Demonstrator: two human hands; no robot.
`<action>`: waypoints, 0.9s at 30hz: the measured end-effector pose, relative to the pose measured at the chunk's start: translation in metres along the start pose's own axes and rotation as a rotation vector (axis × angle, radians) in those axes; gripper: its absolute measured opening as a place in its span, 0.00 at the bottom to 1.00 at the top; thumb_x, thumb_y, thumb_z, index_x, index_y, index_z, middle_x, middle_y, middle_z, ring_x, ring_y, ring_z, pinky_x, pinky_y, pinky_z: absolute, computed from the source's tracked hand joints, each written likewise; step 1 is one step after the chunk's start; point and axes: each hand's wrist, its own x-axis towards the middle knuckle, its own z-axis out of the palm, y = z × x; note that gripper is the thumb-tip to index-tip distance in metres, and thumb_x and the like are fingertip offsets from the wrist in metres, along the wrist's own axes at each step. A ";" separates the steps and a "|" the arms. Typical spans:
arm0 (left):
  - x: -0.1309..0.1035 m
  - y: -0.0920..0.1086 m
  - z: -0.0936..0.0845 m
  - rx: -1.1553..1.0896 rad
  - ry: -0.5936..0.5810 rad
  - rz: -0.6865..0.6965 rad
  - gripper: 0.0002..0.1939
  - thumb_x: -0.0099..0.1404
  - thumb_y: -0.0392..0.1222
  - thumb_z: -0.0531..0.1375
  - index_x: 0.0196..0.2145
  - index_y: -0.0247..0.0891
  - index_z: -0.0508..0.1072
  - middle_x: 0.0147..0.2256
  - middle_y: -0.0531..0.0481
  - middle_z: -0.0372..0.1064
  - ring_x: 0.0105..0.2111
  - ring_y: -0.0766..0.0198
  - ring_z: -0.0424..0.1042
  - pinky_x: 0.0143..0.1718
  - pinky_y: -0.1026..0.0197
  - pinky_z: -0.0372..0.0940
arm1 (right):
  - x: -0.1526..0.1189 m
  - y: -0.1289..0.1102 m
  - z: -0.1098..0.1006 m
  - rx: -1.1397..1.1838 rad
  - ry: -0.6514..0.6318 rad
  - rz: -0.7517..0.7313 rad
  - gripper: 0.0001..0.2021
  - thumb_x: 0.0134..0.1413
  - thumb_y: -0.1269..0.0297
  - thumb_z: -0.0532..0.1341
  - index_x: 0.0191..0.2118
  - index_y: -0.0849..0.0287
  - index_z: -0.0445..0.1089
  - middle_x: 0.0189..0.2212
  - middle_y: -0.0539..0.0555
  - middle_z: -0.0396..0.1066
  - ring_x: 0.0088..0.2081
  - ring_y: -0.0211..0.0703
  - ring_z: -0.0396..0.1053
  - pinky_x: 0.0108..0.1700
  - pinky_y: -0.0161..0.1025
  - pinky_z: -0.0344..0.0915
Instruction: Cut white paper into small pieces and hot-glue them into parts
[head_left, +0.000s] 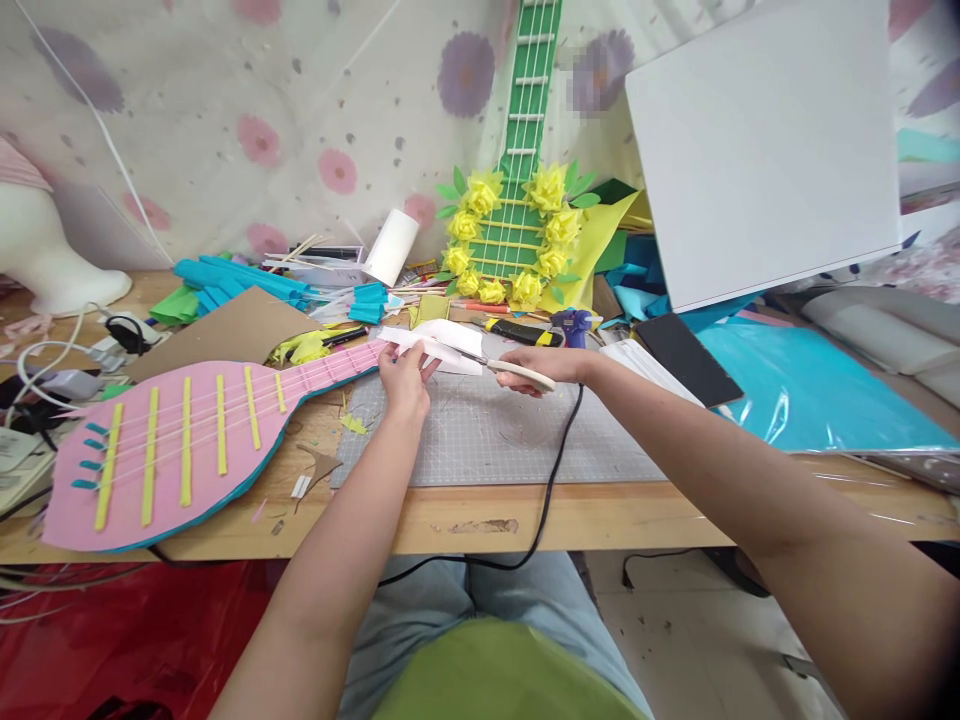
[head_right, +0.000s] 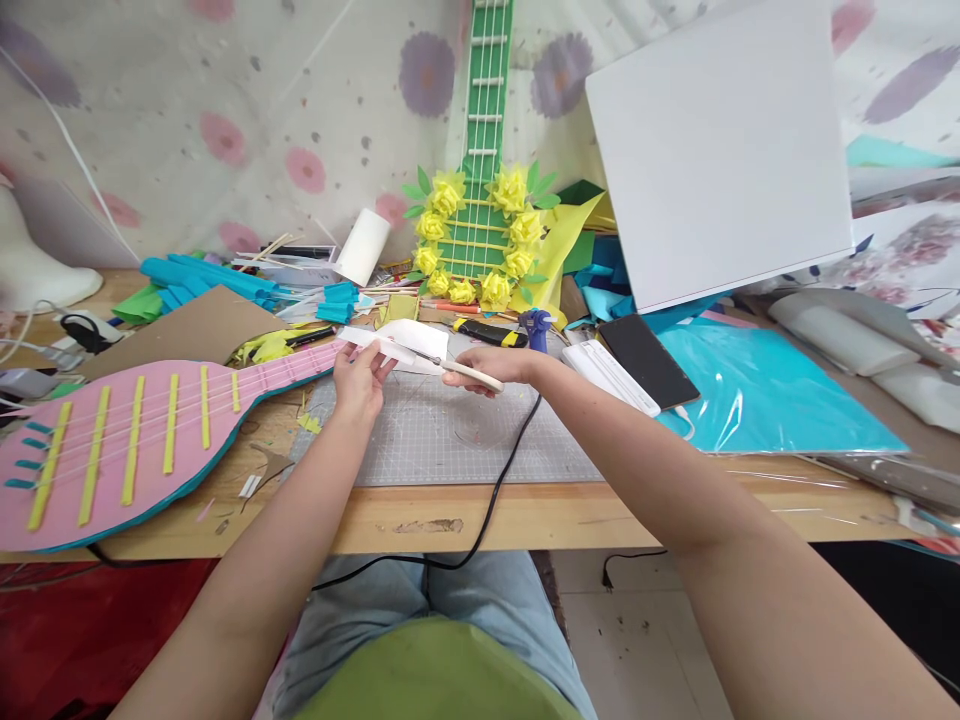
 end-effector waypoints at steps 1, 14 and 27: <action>-0.001 0.000 0.000 -0.002 -0.005 -0.005 0.18 0.51 0.29 0.58 0.38 0.40 0.60 0.35 0.51 0.68 0.32 0.67 0.72 0.38 0.56 0.67 | 0.000 0.000 0.000 -0.002 -0.007 -0.012 0.24 0.43 0.40 0.56 0.25 0.61 0.56 0.19 0.47 0.56 0.20 0.29 0.56 0.20 0.30 0.56; -0.006 -0.007 0.001 0.001 -0.079 -0.005 0.18 0.47 0.31 0.61 0.37 0.39 0.65 0.32 0.51 0.66 0.31 0.68 0.69 0.35 0.57 0.68 | 0.008 -0.004 0.002 -0.037 0.024 -0.059 0.25 0.42 0.38 0.55 0.25 0.61 0.55 0.21 0.47 0.56 0.21 0.30 0.57 0.21 0.31 0.57; -0.007 -0.011 0.000 0.073 -0.087 0.000 0.22 0.47 0.33 0.63 0.42 0.43 0.70 0.31 0.51 0.67 0.28 0.70 0.68 0.33 0.61 0.67 | 0.013 -0.001 0.001 -0.143 0.093 -0.015 0.23 0.44 0.41 0.56 0.27 0.61 0.56 0.20 0.47 0.58 0.20 0.31 0.59 0.21 0.31 0.57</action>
